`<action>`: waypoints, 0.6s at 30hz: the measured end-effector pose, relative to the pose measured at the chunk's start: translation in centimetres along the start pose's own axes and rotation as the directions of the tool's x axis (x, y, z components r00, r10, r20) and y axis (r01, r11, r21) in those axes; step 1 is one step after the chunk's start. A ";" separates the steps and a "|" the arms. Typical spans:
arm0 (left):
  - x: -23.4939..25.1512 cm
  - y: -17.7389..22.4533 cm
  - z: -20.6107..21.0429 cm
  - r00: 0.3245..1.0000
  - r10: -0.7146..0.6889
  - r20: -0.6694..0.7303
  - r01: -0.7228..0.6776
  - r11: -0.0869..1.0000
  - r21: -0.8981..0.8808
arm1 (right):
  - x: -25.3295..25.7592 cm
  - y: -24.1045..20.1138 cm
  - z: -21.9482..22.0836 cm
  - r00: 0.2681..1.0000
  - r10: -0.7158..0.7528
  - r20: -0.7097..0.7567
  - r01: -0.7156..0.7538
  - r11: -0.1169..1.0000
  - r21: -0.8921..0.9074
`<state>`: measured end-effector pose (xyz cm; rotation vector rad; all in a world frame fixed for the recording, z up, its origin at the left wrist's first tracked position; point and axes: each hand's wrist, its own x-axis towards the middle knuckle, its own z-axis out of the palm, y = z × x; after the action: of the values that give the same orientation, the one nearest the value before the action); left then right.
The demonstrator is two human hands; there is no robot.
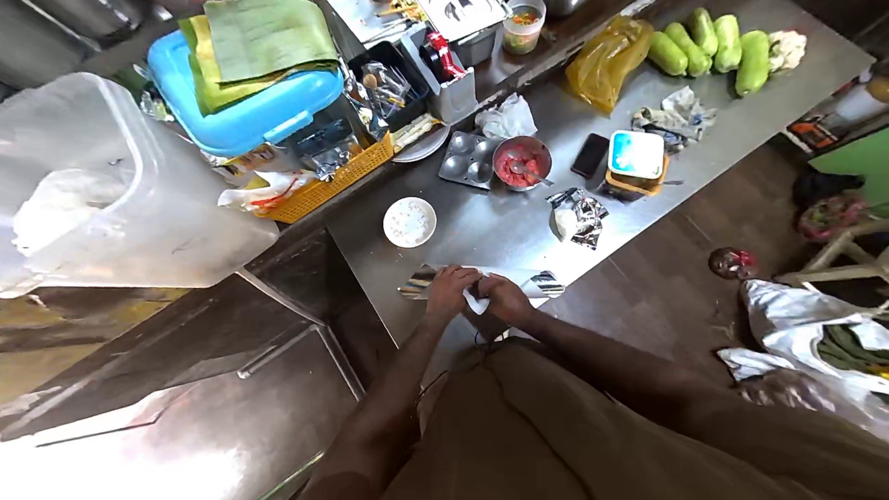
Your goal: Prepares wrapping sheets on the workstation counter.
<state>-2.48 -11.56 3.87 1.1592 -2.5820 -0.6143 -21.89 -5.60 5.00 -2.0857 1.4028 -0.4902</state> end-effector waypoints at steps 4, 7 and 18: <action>1.5 -0.7 -3.6 0.922 0.031 0.386 0.002 0.996 -0.085 | -1.8 1.2 0.6 0.992 -0.120 -0.049 0.119 0.993 -0.022; 4.0 -0.2 -5.9 0.832 -0.010 0.554 0.123 0.978 -0.167 | -3.3 1.5 1.9 0.968 -0.225 -0.112 0.215 0.972 -0.097; 6.2 3.0 -0.3 0.755 -0.235 0.613 0.071 0.957 0.280 | -12.1 -1.4 4.2 0.789 0.611 0.061 -0.507 0.592 0.627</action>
<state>-8.42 -14.56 5.82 1.4529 -3.2321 -0.8848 -23.03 7.09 2.85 -1.0070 1.6174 -0.7324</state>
